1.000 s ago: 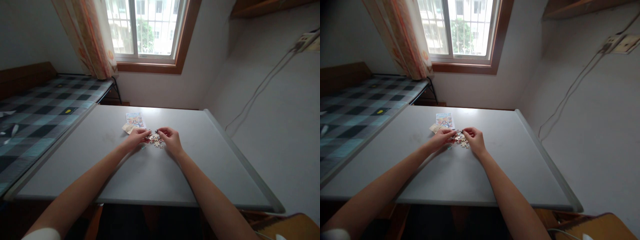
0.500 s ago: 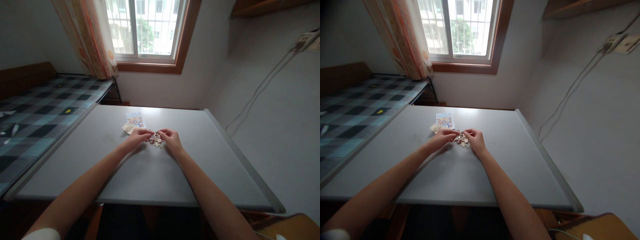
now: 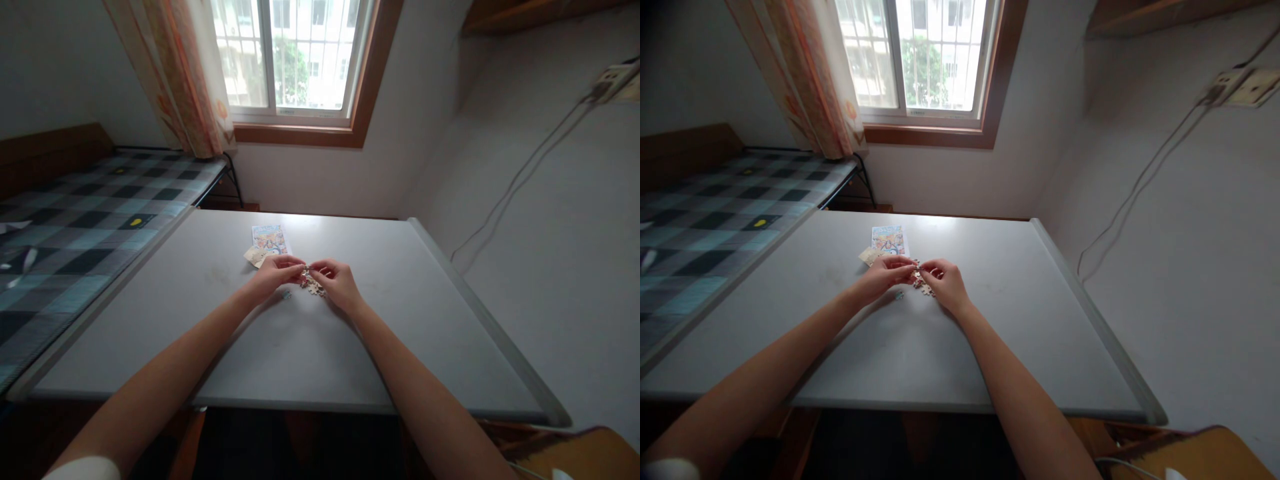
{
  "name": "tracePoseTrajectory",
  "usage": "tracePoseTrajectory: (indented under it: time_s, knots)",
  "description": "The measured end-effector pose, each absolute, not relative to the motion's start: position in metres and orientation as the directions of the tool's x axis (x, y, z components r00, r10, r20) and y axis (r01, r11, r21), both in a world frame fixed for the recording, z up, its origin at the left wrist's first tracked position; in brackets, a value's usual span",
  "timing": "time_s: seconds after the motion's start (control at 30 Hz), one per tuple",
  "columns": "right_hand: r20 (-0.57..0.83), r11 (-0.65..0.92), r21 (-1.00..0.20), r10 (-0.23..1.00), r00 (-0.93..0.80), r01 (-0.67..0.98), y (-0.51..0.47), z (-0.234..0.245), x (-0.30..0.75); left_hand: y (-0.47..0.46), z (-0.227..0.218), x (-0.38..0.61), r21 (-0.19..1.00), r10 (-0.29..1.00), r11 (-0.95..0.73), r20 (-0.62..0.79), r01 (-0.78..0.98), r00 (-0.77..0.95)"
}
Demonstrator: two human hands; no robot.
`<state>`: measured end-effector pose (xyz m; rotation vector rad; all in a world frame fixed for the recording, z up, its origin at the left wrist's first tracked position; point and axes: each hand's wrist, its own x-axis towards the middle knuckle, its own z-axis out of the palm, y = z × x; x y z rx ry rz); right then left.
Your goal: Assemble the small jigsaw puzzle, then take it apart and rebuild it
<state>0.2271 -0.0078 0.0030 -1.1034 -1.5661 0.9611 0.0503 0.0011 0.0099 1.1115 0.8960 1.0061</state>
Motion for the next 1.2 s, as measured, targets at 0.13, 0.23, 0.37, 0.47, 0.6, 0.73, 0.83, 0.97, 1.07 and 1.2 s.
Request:
tracePoseTrajectory:
  time_s: [0.13, 0.23, 0.37, 0.47, 0.6, 0.73, 0.83, 0.97, 1.07, 1.2]
  knots:
    - [0.337, 0.347, -0.891, 0.938, -0.085, 0.292, -0.008, 0.006, 0.229, 0.004, 0.01, 0.048, 0.982, 0.966, 0.111, -0.071, -0.15, 0.249]
    - [0.345, 0.336, -0.867, 0.938, -0.043, 0.369, -0.006, 0.006, 0.231, 0.008, 0.01, 0.045, 0.998, 0.982, 0.041, -0.031, -0.052, 0.188]
    - [0.311, 0.282, -0.816, 0.95, -0.028, 0.505, -0.003, 0.004, 0.235, 0.011, 0.009, 0.04, 0.919, 0.985, -0.157, 0.12, 0.362, 0.122]
    - [0.296, 0.261, -0.802, 0.955, -0.022, 0.538, -0.002, 0.003, 0.236, 0.011, 0.006, 0.038, 0.67, 0.939, -0.321, 0.319, 0.669, 0.13]
    - [0.297, 0.266, -0.798, 0.954, -0.032, 0.54, -0.002, 0.003, 0.236, 0.013, 0.0, 0.033, 0.514, 0.909, -0.345, 0.391, 0.785, 0.144]
    - [0.303, 0.269, -0.788, 0.952, -0.032, 0.554, -0.002, 0.001, 0.237, 0.017, -0.003, 0.029, 0.49, 0.915, -0.347, 0.365, 0.8, 0.173]
    - [0.316, 0.28, -0.787, 0.948, -0.03, 0.55, -0.001, 0.001, 0.238, 0.014, -0.004, 0.031, 0.455, 0.914, -0.375, 0.33, 0.808, 0.238]
    - [0.328, 0.286, -0.784, 0.944, -0.022, 0.551, -0.001, 0.0, 0.238, 0.007, -0.006, 0.036, 0.396, 0.885, -0.449, 0.323, 0.8, 0.337]
    - [0.331, 0.283, -0.779, 0.944, -0.017, 0.559, 0.0, 0.0, 0.239, 0.005, -0.008, 0.038, 0.386, 0.872, -0.47, 0.344, 0.794, 0.349]
    - [0.328, 0.276, -0.782, 0.945, -0.007, 0.558, 0.0, -0.001, 0.239, 0.009, -0.009, 0.037, 0.394, 0.862, -0.49, 0.353, 0.778, 0.364]
